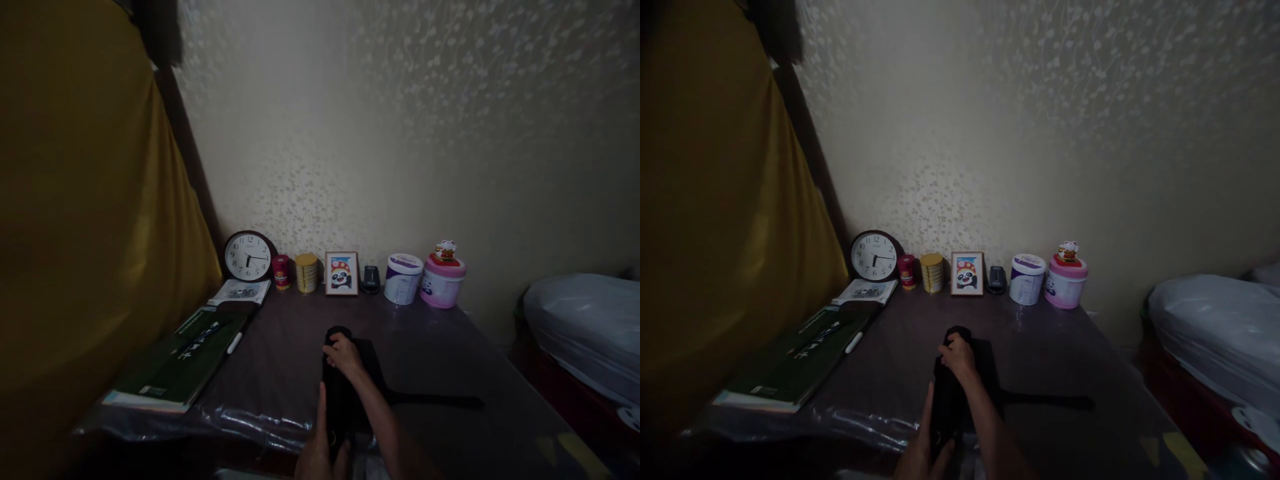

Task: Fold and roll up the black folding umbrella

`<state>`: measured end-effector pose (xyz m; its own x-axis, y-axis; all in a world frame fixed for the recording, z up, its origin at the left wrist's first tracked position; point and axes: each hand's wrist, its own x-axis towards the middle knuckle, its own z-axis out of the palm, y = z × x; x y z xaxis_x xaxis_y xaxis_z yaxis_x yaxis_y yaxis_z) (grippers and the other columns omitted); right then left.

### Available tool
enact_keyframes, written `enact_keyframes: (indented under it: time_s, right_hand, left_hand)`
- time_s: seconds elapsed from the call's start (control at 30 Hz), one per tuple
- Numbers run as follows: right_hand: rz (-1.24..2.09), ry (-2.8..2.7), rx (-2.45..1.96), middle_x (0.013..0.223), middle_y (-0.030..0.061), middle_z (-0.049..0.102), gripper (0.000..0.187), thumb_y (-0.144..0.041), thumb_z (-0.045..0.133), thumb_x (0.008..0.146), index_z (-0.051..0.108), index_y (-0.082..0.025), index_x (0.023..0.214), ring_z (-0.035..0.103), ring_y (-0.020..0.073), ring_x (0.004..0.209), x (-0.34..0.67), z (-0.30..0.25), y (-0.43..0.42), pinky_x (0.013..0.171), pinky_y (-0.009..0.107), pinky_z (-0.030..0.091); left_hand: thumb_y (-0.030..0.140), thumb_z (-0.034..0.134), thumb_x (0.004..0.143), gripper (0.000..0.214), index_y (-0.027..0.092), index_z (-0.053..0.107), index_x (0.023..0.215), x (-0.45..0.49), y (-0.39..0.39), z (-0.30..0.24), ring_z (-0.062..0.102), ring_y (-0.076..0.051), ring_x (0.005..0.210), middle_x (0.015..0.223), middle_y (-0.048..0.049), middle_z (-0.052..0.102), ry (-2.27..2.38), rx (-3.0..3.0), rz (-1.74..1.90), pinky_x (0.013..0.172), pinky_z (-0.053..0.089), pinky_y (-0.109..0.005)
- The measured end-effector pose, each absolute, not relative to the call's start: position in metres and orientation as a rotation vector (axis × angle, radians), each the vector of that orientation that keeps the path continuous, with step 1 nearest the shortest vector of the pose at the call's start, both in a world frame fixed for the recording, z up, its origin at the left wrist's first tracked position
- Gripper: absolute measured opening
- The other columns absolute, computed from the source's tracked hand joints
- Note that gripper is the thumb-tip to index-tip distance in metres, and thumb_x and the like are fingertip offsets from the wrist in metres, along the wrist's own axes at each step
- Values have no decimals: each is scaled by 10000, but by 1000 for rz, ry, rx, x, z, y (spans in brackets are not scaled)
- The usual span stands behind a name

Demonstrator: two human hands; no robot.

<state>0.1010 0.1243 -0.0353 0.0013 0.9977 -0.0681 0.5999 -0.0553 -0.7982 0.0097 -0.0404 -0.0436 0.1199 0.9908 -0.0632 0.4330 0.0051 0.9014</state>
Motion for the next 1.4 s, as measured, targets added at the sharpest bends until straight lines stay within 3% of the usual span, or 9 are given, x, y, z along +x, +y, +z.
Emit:
enact_keyframes:
  time_s: [0.17, 0.3, 0.53, 0.77, 0.87, 1.03, 1.2, 1.3, 1.4]
  right_hand:
    - [883, -1720, -1707, 597, -20, 662, 305, -221, 515, 737, 526, -161, 1036, 620, 109, 548, 99, -30, 121, 505, 188, 395]
    - [850, -1786, -1688, 627, -20, 685, 304, -207, 504, 741, 536, -179, 1041, 634, 109, 601, 96, -25, 117, 552, 191, 400]
    - [766, -1925, -1576, 675, -24, 687, 246, -205, 505, 736, 619, -234, 953, 634, 142, 724, 97, -17, 100, 618, 212, 404]
    - [547, -2012, -1118, 925, 18, 660, 234, -272, 426, 847, 651, -251, 906, 558, 157, 948, 125, -18, 59, 849, 275, 408]
    - [464, -2021, -1102, 1028, 28, 643, 247, -279, 419, 861, 649, -245, 942, 491, 170, 1082, 135, -29, 66, 939, 320, 363]
    - [349, -2161, -1146, 1113, 16, 623, 279, -246, 385, 882, 634, -229, 1006, 436, 155, 1166, 136, -39, 116, 1011, 348, 288]
    - [201, -2055, -1509, 1213, 70, 561, 293, -206, 408, 868, 592, -187, 1095, 414, 185, 1204, 128, -36, 152, 1028, 390, 255]
    - [158, -2012, -1535, 1263, 85, 514, 318, -233, 391, 879, 559, -179, 1143, 374, 185, 1234, 120, -36, 142, 1045, 399, 222]
    - [260, -2134, -1416, 1221, 36, 557, 302, -289, 365, 893, 615, -228, 1053, 347, 172, 1251, 111, -36, 105, 1047, 406, 222]
  left_hand:
    - [219, 427, 752, 733, 204, 67, 1390, 9, -40, -16, 618, -183, 906, 1059, -84, 651, 1507, 1695, 574, 775, 421, -244]
    - [162, 377, 756, 718, 212, 34, 1385, 11, -35, -9, 637, -207, 728, 872, -98, 694, 1590, 1822, 390, 635, 410, -269]
    - [184, 421, 728, 790, 158, -23, 1381, 12, -31, -26, 630, -219, 777, 902, -119, 680, 1670, 1768, 389, 640, 392, -271]
    - [202, 399, 750, 774, 143, -42, 1383, 14, -29, -43, 624, -201, 807, 935, -105, 674, 1696, 1709, 416, 680, 398, -257]
    - [202, 393, 759, 769, 126, -54, 1380, 16, -29, -43, 628, -206, 800, 909, -112, 679, 1710, 1684, 396, 687, 407, -266]
    - [216, 432, 753, 764, 163, 13, 1390, 15, -32, -41, 602, -194, 932, 1059, -110, 640, 1731, 1627, 469, 782, 395, -252]
    - [234, 410, 793, 747, 185, -38, 1389, 13, -32, -43, 574, -166, 1011, 1132, -85, 607, 1721, 1631, 413, 833, 372, -224]
    - [238, 394, 817, 743, 179, -82, 1383, 14, -30, -43, 574, -160, 1012, 1117, -81, 614, 1742, 1655, 327, 813, 374, -215]
    - [231, 375, 823, 731, 153, -89, 1383, 13, -30, -44, 585, -178, 988, 1101, -98, 620, 1747, 1683, 285, 789, 379, -232]
